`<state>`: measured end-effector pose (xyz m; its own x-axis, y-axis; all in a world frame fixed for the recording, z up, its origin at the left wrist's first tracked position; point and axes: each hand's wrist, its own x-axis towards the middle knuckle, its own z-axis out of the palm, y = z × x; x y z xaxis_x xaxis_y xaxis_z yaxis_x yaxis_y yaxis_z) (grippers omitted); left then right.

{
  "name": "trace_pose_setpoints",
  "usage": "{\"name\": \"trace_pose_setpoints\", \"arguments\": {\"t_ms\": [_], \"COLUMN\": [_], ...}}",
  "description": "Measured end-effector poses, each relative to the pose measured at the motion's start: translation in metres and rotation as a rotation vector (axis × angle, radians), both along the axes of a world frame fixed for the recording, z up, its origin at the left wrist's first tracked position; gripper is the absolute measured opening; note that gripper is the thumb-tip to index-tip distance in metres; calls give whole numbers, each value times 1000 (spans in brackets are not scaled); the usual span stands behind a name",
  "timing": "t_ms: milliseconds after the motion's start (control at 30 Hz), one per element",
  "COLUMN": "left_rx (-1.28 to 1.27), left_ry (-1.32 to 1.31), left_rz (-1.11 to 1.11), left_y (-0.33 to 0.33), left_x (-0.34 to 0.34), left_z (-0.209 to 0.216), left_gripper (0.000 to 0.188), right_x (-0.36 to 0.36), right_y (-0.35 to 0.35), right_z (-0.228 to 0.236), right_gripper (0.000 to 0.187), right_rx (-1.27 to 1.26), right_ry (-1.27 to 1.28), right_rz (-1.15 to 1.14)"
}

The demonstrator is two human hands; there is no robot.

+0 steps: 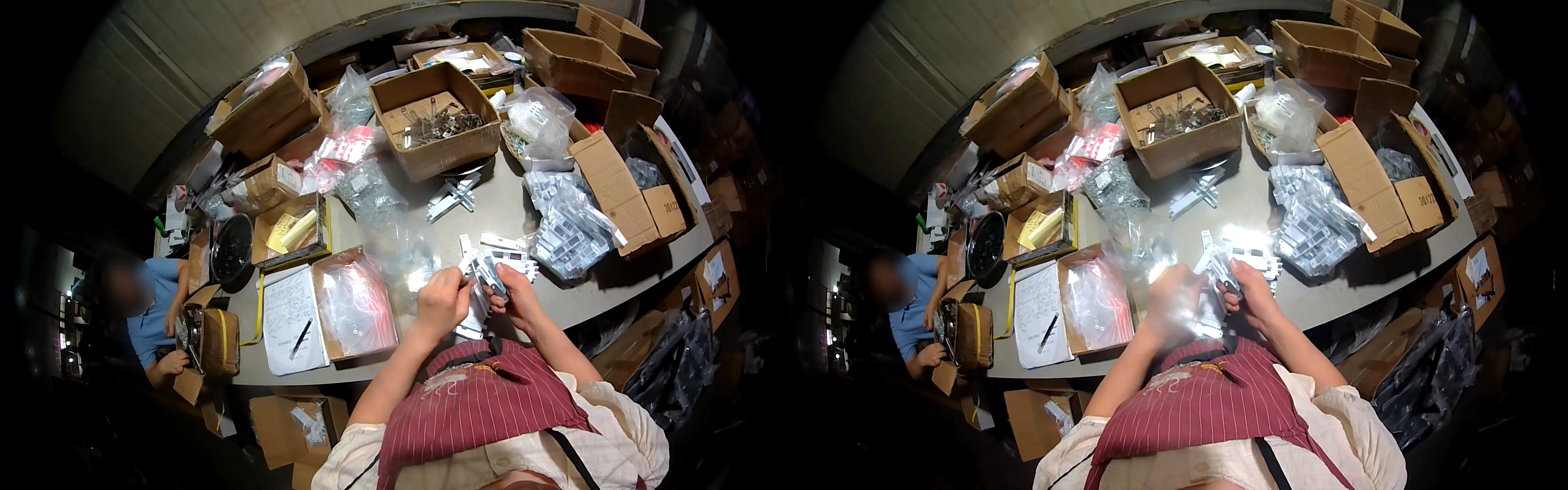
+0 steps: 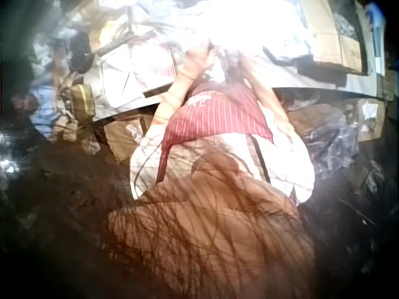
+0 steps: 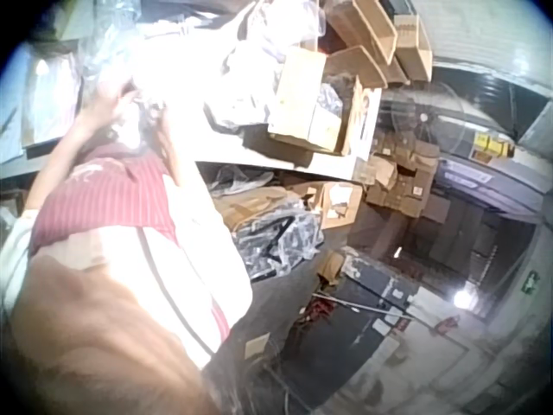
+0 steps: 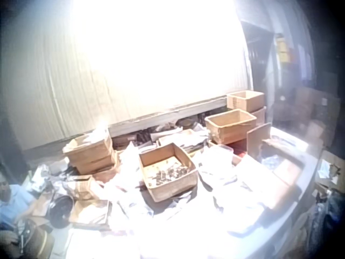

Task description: The person repeatedly picks up small white rectangular components from a cluttered table and places them into clear plastic bags. The workspace is filled with cardboard boxes and loose hardware. The person handles the items one by one, organizing them into the packaging.

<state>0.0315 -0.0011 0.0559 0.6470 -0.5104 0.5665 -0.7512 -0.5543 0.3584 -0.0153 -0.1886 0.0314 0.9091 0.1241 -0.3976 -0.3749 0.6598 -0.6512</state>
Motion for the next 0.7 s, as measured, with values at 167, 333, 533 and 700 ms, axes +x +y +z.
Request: {"name": "trace_pose_setpoints", "arguments": {"t_ms": [167,333,533,700], "left_rx": [-804,-1284,-597,-624], "left_ry": [866,1435,1476,1430], "left_rz": [-45,-163,-81,-98], "left_y": [-3,4,-11,-23], "left_x": [-8,-3,-26,-33], "left_z": [-7,26,-17,-34], "left_gripper": [16,10,24,23], "right_x": [4,8,8,3], "right_y": [3,-2,3,8], "right_z": [1,-20,-20,-14], "right_gripper": [26,30,27,26], "right_rx": [51,44,55,48], "right_ry": [11,-17,-35,-44], "right_rz": [-93,-205,-203,-130]}}
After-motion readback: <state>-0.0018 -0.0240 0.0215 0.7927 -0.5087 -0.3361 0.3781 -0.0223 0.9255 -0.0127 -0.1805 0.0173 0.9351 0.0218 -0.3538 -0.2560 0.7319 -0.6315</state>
